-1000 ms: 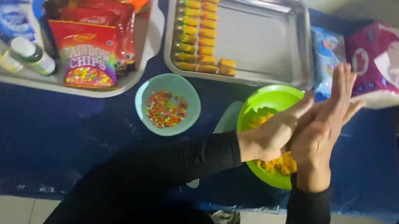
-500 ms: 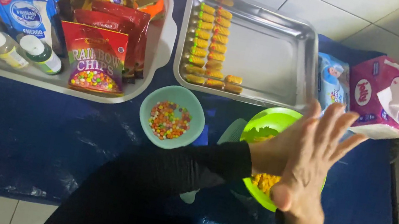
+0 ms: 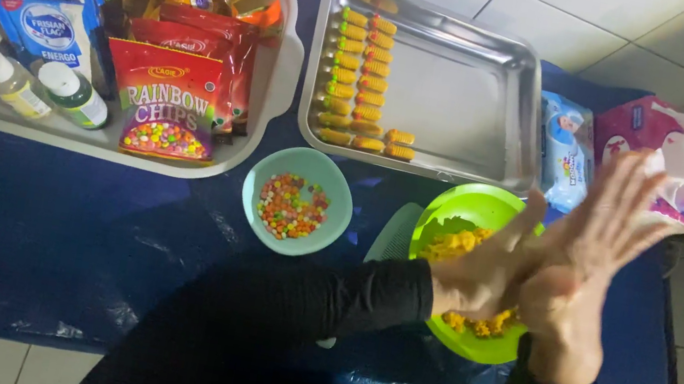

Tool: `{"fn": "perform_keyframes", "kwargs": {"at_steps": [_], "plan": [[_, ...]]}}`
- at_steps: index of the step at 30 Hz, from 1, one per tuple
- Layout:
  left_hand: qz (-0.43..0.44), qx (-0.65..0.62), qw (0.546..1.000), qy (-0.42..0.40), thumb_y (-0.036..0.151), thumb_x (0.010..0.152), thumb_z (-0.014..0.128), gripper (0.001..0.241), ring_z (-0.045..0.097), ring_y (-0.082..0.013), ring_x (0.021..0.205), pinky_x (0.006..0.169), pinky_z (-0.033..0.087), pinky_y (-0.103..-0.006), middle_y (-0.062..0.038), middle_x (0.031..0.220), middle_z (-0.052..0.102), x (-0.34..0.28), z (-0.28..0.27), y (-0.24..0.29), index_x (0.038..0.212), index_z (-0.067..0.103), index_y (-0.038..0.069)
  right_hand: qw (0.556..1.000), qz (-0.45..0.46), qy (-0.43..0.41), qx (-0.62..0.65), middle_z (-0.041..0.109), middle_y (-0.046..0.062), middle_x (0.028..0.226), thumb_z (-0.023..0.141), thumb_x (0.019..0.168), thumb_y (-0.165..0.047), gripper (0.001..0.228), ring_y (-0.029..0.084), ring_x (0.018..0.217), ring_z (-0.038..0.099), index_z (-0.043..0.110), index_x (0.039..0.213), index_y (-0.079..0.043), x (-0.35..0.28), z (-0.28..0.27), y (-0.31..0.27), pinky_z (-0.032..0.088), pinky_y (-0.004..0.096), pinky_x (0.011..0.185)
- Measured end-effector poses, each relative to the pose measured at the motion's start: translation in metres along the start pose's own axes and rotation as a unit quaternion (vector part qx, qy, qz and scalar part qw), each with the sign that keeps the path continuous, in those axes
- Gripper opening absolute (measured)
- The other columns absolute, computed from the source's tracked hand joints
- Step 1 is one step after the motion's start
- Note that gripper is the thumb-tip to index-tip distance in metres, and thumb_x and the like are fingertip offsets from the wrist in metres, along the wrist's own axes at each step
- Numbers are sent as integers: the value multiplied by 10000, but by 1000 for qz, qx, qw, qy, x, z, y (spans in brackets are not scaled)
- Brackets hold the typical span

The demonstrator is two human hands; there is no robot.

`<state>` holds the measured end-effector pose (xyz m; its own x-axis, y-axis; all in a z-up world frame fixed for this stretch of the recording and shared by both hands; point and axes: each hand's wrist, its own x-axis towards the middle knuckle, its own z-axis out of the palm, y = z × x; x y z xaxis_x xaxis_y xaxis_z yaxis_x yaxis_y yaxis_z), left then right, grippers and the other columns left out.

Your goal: Shaping yellow dough into textured cylinders using a comb and placing them on a tray

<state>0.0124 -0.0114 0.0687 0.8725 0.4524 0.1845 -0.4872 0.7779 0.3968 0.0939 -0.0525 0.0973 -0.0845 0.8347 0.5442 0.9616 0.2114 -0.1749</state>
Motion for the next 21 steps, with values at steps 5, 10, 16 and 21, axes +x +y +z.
{"fn": "perform_keyframes", "kwargs": {"at_steps": [5, 10, 16, 21], "plan": [[94, 23, 993, -64, 928, 742, 350, 1162, -39, -339, 1559, 1200, 128, -613, -97, 1707, -276, -14, 14, 34, 1610, -132, 323, 895, 364, -175, -188, -24, 146, 1728, 460, 1014, -134, 764, 294, 1574, -86, 32, 1644, -71, 8, 37, 19, -18, 669, 1219], [41, 20, 998, -50, 923, 763, 203, 1114, -17, -283, 1579, 1245, 101, -498, -56, 1730, -143, -12, 4, -2, 1634, -80, 289, 957, 153, 111, -218, 103, 109, 1747, 622, 1189, -406, 802, 266, 1629, 72, 56, 1678, -118, -25, 51, 72, 22, 668, 1291], [50, -80, 991, -92, 911, 825, 240, 1055, -54, -207, 1597, 1277, 21, -438, -7, 1760, -101, -9, -11, -3, 1657, 3, 307, 993, 78, 26, -90, -67, 104, 1774, 137, 962, -754, 953, 291, 1651, -114, -3, 1708, -177, -31, 21, 0, -124, 655, 1288], [41, 3, 995, -86, 863, 831, 65, 1019, -36, -228, 1599, 1290, 31, -412, -51, 1739, -71, -18, 3, 1, 1656, -85, 283, 997, 60, 39, 27, -95, 139, 1771, -231, 655, -958, 1381, 334, 1660, -159, -3, 1703, -89, -15, 21, 7, -245, 625, 1268]]}}
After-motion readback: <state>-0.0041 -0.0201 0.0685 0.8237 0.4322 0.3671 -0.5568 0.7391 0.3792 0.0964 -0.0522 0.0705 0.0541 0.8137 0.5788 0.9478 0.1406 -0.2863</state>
